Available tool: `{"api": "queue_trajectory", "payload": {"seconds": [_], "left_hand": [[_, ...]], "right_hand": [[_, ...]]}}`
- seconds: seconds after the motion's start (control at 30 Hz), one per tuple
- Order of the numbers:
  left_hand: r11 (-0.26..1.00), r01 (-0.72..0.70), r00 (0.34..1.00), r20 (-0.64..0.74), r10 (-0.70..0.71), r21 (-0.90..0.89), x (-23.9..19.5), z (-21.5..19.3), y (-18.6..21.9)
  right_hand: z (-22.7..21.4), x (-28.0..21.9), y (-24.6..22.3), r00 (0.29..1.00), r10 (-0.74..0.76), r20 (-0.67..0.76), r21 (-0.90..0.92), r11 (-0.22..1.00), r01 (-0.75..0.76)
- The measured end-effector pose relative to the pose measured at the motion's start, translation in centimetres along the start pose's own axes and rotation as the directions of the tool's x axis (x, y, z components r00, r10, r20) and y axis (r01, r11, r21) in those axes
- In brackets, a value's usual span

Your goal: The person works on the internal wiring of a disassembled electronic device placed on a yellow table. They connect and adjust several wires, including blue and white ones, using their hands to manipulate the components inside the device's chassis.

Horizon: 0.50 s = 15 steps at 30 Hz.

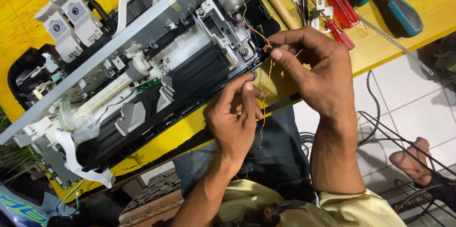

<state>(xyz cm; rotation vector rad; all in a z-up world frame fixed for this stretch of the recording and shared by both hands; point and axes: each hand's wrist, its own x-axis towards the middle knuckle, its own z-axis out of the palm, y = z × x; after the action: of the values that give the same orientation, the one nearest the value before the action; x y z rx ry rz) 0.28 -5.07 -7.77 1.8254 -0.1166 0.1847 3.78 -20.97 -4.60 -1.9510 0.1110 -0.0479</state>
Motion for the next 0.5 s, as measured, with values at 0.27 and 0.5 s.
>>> {"api": "queue_trajectory", "payload": {"seconds": [0.27, 0.5], "left_hand": [[0.996, 0.059, 0.998, 0.018, -0.06, 0.065, -0.7, -0.9, -1.6], [0.795, -0.348, 0.911, -0.019, 0.411, 0.496, -0.6, -1.2, -3.1]], "right_hand": [[0.4, -0.1, 0.2, 1.0, -0.013, -0.005, 0.045, 0.999, 0.013], [0.4, -0.2, 0.1, 0.999, -0.001, -0.034, 0.046, 0.999, 0.002]]}}
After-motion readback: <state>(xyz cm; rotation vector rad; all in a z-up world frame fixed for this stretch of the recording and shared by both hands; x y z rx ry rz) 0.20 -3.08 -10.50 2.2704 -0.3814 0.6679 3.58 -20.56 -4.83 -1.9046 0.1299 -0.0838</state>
